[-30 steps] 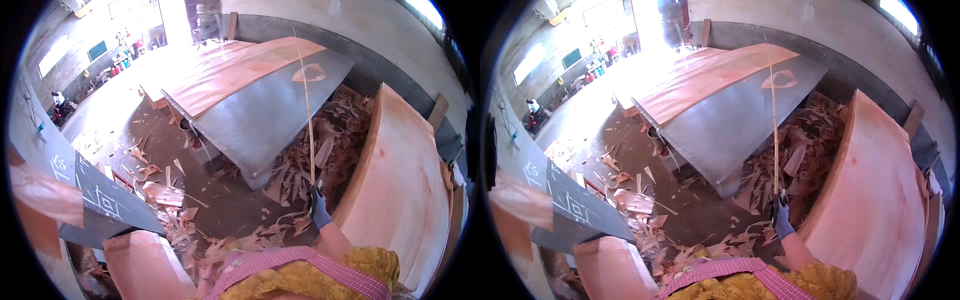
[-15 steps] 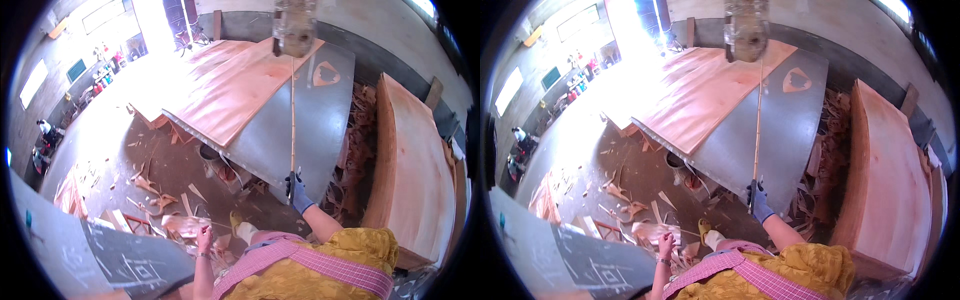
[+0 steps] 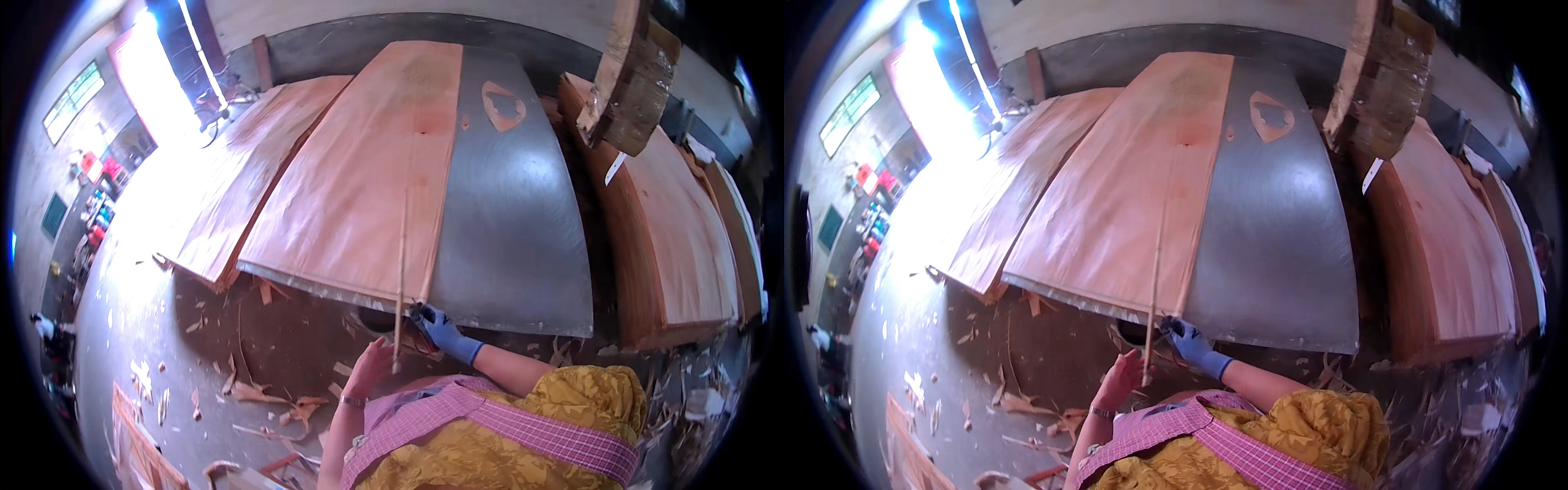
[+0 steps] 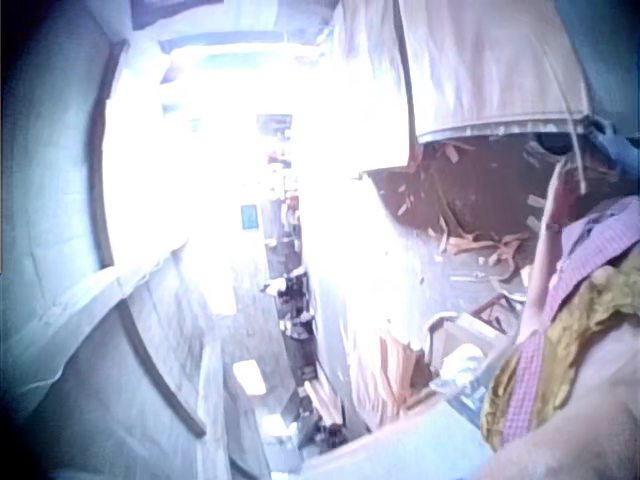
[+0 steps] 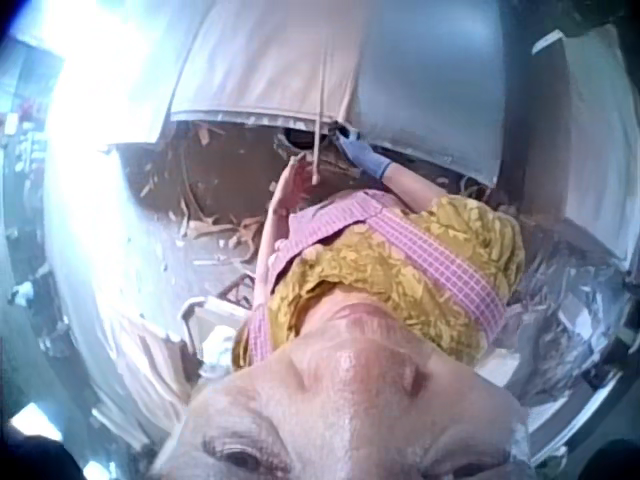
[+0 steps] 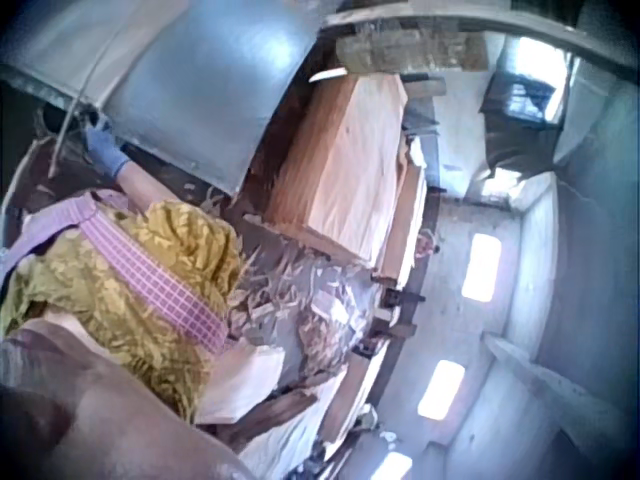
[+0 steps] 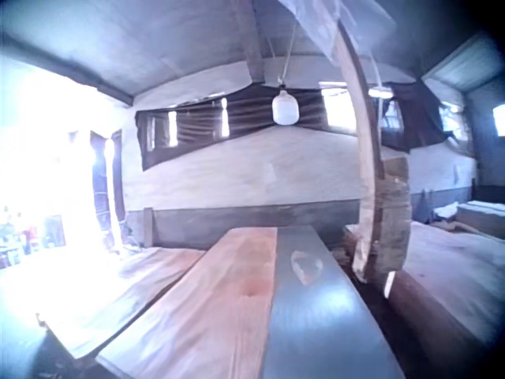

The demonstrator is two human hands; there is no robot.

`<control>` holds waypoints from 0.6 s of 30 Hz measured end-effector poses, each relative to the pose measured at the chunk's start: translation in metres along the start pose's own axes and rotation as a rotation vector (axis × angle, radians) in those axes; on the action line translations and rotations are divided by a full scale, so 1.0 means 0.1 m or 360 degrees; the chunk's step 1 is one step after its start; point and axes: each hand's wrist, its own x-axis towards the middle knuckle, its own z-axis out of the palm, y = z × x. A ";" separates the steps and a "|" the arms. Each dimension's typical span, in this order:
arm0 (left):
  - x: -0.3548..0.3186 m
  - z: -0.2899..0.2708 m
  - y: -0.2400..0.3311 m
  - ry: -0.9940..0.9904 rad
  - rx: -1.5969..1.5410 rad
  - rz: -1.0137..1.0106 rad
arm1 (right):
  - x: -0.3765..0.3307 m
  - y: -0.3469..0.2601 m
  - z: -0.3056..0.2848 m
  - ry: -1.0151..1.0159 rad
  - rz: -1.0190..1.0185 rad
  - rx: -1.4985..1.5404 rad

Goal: The person trims, tapes, and layers thin wood veneer sheets by hand.

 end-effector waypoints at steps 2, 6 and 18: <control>0.05 -0.23 0.47 0.0042 0.0269 -0.0049 | 0.32 -0.43 0.25 0.0291 -0.0065 -0.0405; 0.68 -1.38 0.77 0.0399 0.1445 0.0424 | 1.01 -0.89 0.81 0.0640 0.0269 -0.0972; 1.49 -2.65 2.78 0.0262 0.1359 0.0522 | 2.07 -1.90 1.75 0.0695 0.0268 0.0533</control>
